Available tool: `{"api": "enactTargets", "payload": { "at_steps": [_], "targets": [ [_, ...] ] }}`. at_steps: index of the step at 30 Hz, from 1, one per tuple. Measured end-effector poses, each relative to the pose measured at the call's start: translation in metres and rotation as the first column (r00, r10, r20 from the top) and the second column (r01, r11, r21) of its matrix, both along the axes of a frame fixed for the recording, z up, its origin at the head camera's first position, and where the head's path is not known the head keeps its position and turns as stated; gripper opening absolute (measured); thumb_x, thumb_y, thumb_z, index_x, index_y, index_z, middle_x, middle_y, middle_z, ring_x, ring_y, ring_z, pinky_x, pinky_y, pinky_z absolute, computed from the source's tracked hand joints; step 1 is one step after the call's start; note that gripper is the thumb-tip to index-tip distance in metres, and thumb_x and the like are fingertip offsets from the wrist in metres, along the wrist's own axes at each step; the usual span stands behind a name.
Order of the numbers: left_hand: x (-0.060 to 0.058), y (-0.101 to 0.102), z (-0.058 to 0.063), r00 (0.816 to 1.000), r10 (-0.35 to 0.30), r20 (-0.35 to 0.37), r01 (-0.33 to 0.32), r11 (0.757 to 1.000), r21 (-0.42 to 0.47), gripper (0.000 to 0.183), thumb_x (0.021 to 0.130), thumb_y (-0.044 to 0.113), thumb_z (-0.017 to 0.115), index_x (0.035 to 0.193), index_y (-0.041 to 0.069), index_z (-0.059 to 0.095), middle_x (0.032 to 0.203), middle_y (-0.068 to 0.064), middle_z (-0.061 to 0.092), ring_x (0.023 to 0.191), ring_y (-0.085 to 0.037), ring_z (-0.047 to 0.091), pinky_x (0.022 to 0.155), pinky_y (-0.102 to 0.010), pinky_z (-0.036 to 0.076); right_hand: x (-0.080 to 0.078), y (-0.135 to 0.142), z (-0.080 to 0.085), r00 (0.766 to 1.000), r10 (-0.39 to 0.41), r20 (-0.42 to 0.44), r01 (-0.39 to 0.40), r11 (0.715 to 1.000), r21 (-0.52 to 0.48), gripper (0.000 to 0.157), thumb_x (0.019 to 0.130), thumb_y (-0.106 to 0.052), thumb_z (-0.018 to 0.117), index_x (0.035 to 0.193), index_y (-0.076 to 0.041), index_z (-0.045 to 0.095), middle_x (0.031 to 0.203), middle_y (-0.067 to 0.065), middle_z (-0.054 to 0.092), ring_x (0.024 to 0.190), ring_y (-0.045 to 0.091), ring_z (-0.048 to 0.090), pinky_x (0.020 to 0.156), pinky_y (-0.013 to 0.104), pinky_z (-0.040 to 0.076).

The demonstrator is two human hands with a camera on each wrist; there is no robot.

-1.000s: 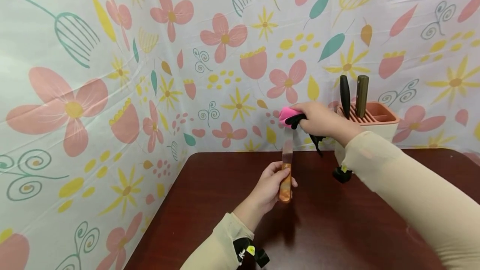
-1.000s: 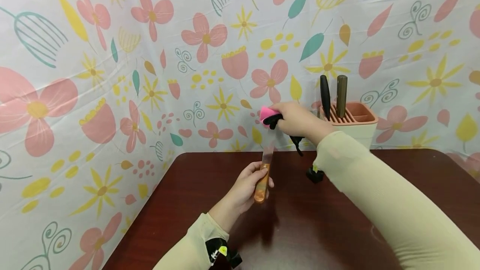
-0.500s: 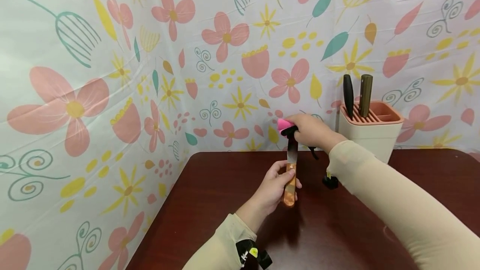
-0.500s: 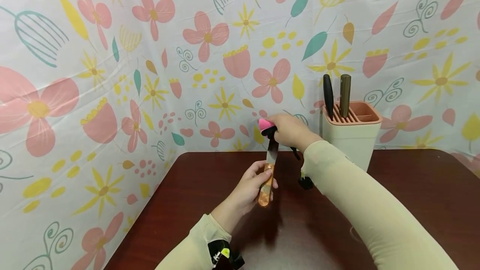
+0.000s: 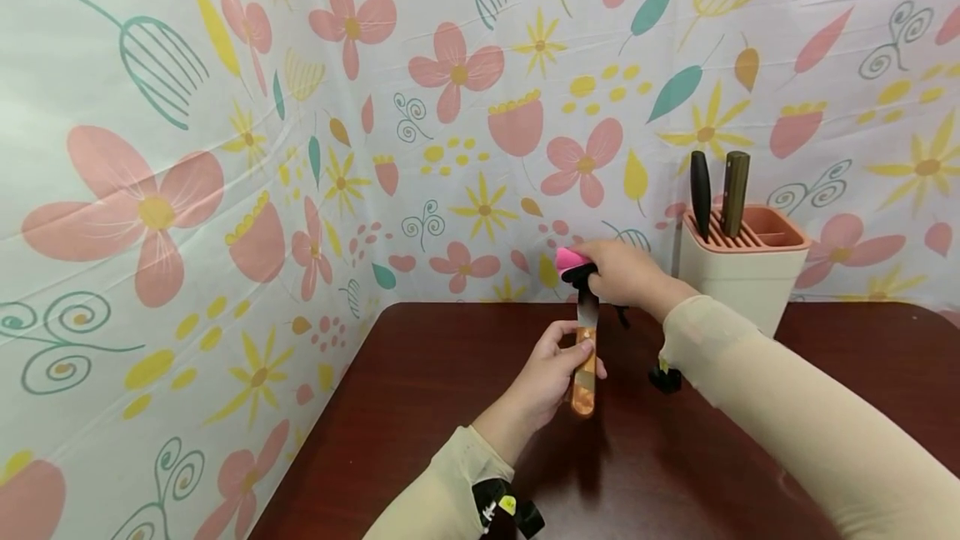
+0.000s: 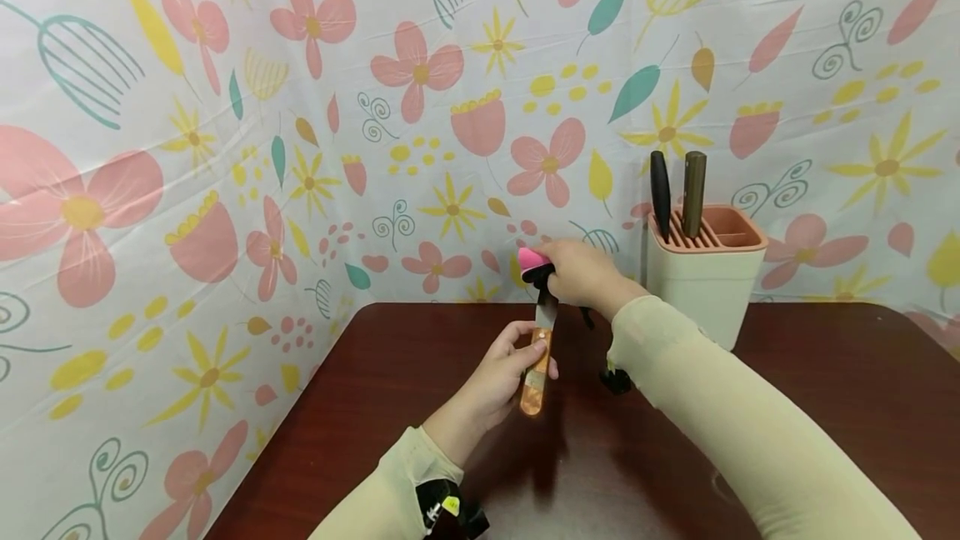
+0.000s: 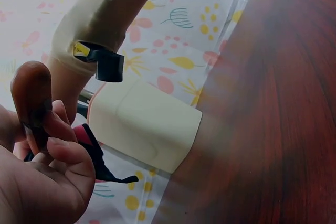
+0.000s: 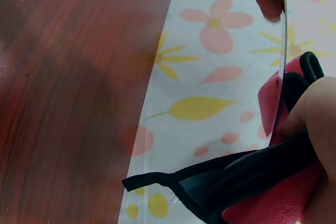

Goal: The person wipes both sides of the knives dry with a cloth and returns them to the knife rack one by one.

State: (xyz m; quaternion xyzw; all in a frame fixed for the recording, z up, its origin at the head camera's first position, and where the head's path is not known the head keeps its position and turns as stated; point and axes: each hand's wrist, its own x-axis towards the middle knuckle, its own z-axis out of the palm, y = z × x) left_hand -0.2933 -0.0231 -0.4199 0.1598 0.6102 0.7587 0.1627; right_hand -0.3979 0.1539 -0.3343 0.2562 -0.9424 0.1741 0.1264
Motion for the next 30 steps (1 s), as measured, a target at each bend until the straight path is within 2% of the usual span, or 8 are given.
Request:
{"api": "enactTargets", "payload": {
  "at_steps": [3,9,13,16,24,30],
  "targets": [
    [0.000,0.000,0.001,1.000,0.002,0.009,-0.002,1.000,0.012,0.027,0.108,0.024,0.052,0.134,0.022,0.046,0.078,0.001,0.068,0.070,-0.010,0.065,0.057,-0.028,0.052,0.005,-0.003,0.000,1.000,0.022,-0.017,-0.022,1.000,0.012,0.056,0.084,0.000,0.057,0.138,-0.015,0.065,0.119,0.011,0.074,0.097,0.029,0.066,0.088,0.054,0.054],
    [-0.001,-0.001,0.002,1.000,0.018,0.011,-0.018,1.000,0.025,0.028,0.108,0.023,0.053,0.134,0.019,0.046,0.077,0.000,0.068,0.069,-0.011,0.064,0.057,-0.027,0.052,0.016,-0.006,0.002,0.999,0.022,-0.032,-0.021,0.998,0.054,0.056,0.086,-0.002,0.057,0.141,-0.013,0.063,0.121,0.013,0.073,0.101,0.030,0.068,0.091,0.057,0.054],
    [-0.002,-0.001,0.002,0.999,0.032,0.013,-0.033,0.999,0.031,0.028,0.107,0.023,0.054,0.133,0.017,0.046,0.077,0.000,0.068,0.068,-0.011,0.064,0.056,-0.027,0.051,0.023,-0.008,0.004,0.998,0.045,-0.045,-0.041,0.995,0.086,0.049,0.085,-0.003,0.059,0.132,-0.015,0.068,0.109,0.008,0.075,0.088,0.024,0.065,0.081,0.051,0.055],
    [-0.002,-0.001,0.002,0.999,0.031,0.023,-0.032,0.999,0.039,0.029,0.107,0.024,0.055,0.133,0.016,0.045,0.077,0.000,0.068,0.069,-0.010,0.065,0.055,-0.025,0.051,0.029,-0.007,0.003,0.997,0.060,-0.054,-0.054,0.993,0.109,0.045,0.084,-0.004,0.060,0.127,-0.015,0.070,0.105,0.006,0.075,0.083,0.022,0.063,0.078,0.049,0.054],
    [-0.003,0.000,0.000,1.000,0.009,0.021,-0.010,0.998,0.062,0.030,0.107,0.021,0.054,0.135,0.012,0.045,0.076,0.000,0.067,0.069,-0.006,0.067,0.053,-0.021,0.049,0.047,-0.004,0.002,0.989,0.108,-0.100,-0.094,0.987,0.133,0.041,0.084,-0.007,0.064,0.124,-0.013,0.071,0.106,0.004,0.076,0.084,0.021,0.067,0.080,0.049,0.056],
    [-0.003,0.000,0.000,1.000,0.009,0.007,-0.010,0.997,0.079,0.023,0.107,0.017,0.052,0.130,0.014,0.047,0.074,0.002,0.067,0.065,-0.005,0.065,0.052,-0.019,0.048,0.064,-0.006,0.007,0.986,0.150,-0.074,-0.139,0.981,0.134,0.041,0.087,-0.008,0.065,0.128,-0.010,0.071,0.105,0.005,0.077,0.087,0.021,0.070,0.078,0.047,0.057]
  ]
}}
